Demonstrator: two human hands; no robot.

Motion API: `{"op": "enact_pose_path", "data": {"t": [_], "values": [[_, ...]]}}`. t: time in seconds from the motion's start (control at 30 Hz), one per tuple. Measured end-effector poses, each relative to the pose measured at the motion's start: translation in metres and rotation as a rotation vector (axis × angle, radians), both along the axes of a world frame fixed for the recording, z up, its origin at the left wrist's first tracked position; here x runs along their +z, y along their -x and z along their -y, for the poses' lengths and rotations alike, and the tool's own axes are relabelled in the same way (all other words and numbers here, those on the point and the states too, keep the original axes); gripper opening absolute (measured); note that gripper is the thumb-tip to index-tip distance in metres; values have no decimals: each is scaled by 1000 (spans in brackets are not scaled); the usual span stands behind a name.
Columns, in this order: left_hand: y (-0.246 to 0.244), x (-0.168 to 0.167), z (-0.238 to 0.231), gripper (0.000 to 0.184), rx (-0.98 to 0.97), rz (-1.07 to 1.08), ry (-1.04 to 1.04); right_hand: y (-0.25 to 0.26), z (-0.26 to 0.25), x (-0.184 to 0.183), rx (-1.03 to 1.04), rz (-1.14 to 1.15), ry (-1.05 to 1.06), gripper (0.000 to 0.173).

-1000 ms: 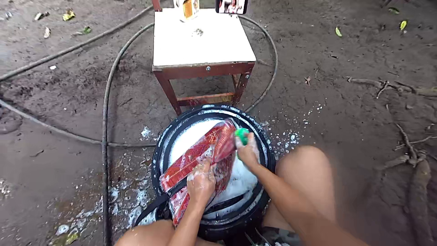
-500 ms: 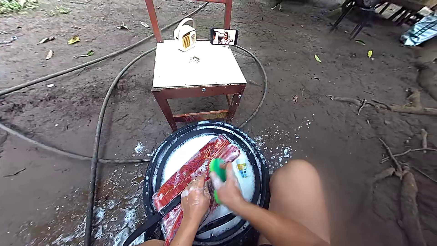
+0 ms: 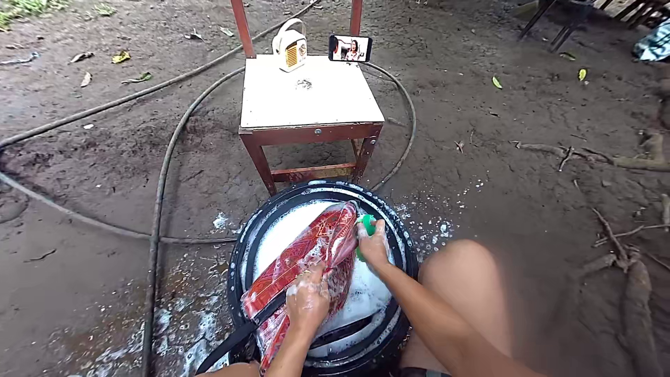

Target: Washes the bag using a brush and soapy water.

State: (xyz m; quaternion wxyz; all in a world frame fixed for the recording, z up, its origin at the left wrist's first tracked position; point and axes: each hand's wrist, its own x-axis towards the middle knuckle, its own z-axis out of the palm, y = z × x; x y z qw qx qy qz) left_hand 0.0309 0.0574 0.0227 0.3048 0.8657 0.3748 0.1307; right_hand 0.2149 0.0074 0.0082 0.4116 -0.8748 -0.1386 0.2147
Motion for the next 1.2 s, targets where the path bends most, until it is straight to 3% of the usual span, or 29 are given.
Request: {"op": "enact_pose_path", "data": {"t": [0.17,0.3,0.37,0.47,0.53,0.63,0.8,0.93,1.0,1.1,1.2], "values": [[-2,3,-4,32,41,29,-16,69,13,39,272,20,-85,57],[-1,-1,2,33,-19,24,-14,-11,5,2,40,20,66,57],[-2,-2,2,34,-26,10,-16,8,5,13,63,28,15,57],[-2,-4,0,31,20,63,-70,68,15,42,272,30,-77,57],[2,-3,0,31,13,54,-41,40,12,31,227,19,-2,57],[1,-6,4,33,-25,45,-45,-17,4,2,-5,6,79,58],[0,-8,1,31,26,103,-107,68,17,41,260,4,-52,57],[-1,-9,5,30,-11,90,-63,-15,6,3,51,0,46,55],[-2,-9,4,30,-6,82,-66,8,5,16,79,-1,-14,55],[-4,-5,2,28,37,106,-87,71,15,46,282,-14,-120,55],[2,-9,3,30,-4,97,-62,8,5,22,142,-31,35,53]]}}
